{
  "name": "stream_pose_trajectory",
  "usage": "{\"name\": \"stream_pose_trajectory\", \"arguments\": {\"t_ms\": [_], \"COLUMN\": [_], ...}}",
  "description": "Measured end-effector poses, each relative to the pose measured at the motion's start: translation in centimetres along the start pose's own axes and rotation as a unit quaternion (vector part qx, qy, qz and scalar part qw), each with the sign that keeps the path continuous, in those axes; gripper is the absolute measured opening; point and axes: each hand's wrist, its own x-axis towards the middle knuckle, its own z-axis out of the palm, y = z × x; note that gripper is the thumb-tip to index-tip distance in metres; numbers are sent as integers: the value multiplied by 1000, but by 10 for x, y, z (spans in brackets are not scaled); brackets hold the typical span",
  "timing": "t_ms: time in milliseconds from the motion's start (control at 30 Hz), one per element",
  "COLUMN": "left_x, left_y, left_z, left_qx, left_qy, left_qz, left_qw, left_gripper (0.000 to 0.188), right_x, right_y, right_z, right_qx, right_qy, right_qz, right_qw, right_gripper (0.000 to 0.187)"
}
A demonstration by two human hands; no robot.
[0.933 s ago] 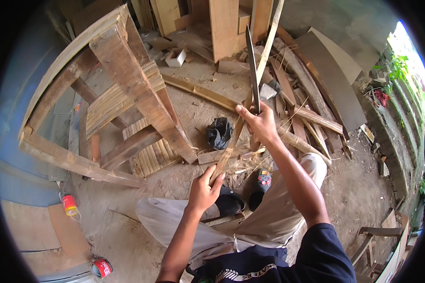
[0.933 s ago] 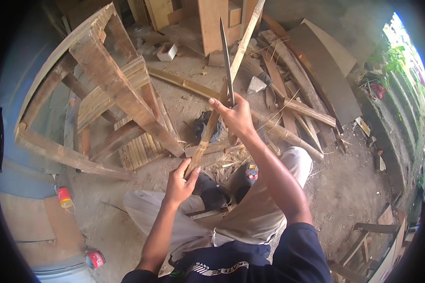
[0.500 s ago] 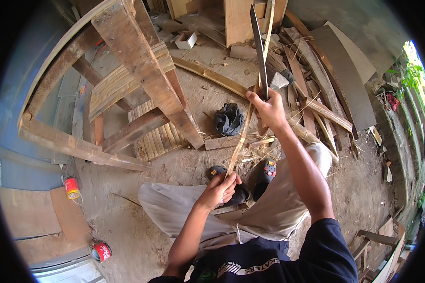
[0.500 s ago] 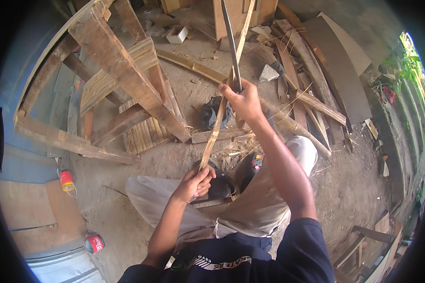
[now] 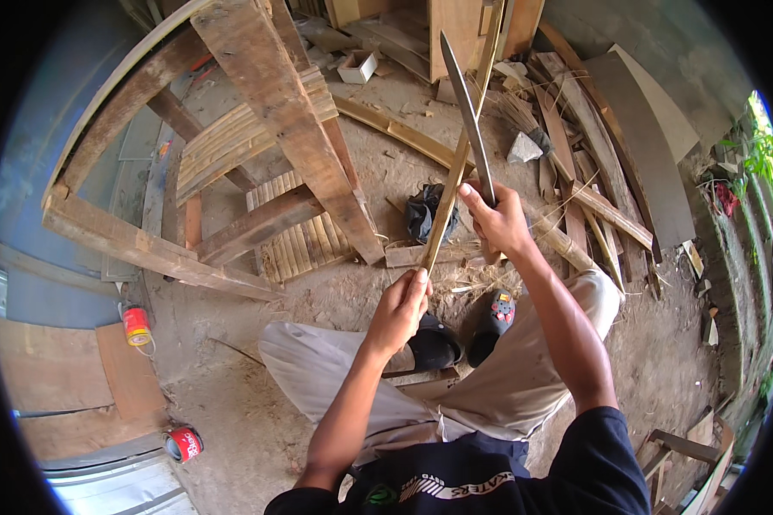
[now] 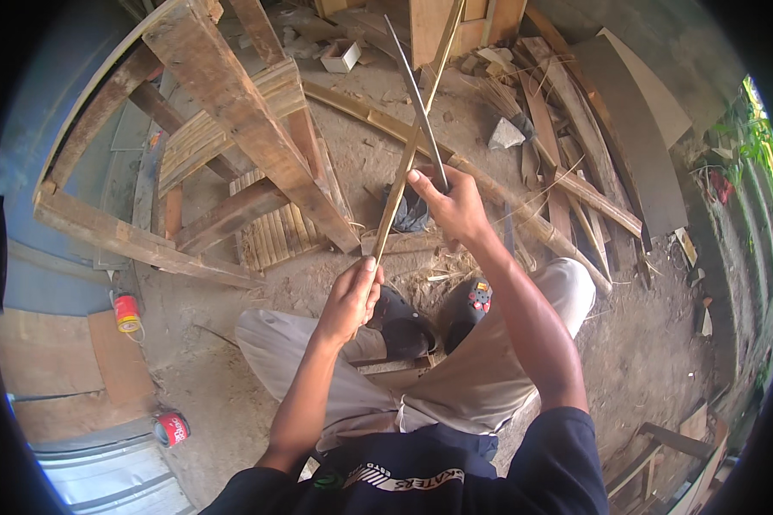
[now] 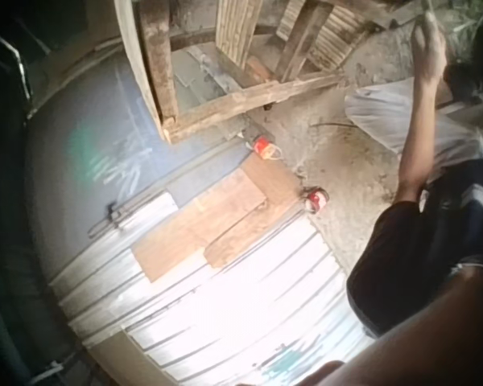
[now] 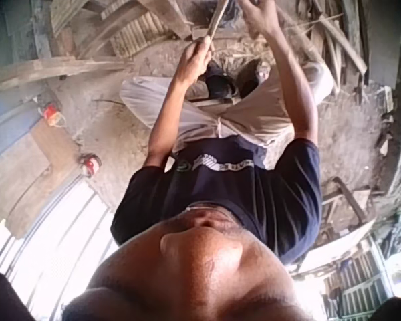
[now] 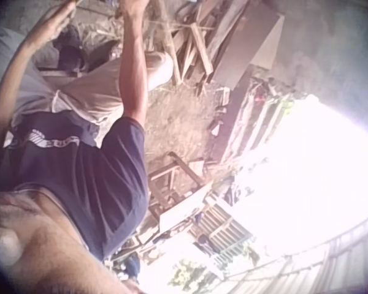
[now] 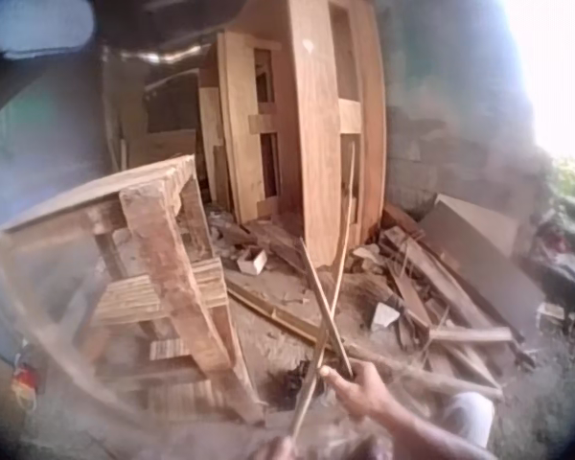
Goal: The person sits on the floor and uses a knife to shave and split a long piece of bamboo into thin strips. They repeatedly scrape the bamboo to thin it and then split it lengthwise.
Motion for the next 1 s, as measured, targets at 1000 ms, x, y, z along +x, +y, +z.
{"name": "stream_pose_trajectory", "arguments": {"t_ms": [1000], "left_x": [42], "left_y": [-67], "left_z": [9], "left_qx": [35], "left_qy": [-114], "left_qz": [71], "left_qw": [990], "left_gripper": [50], "right_x": [-1], "right_y": [-25], "right_z": [-12], "right_qx": [-20], "right_qy": [179], "right_qz": [-137], "right_qw": [974], "right_gripper": [22]}}
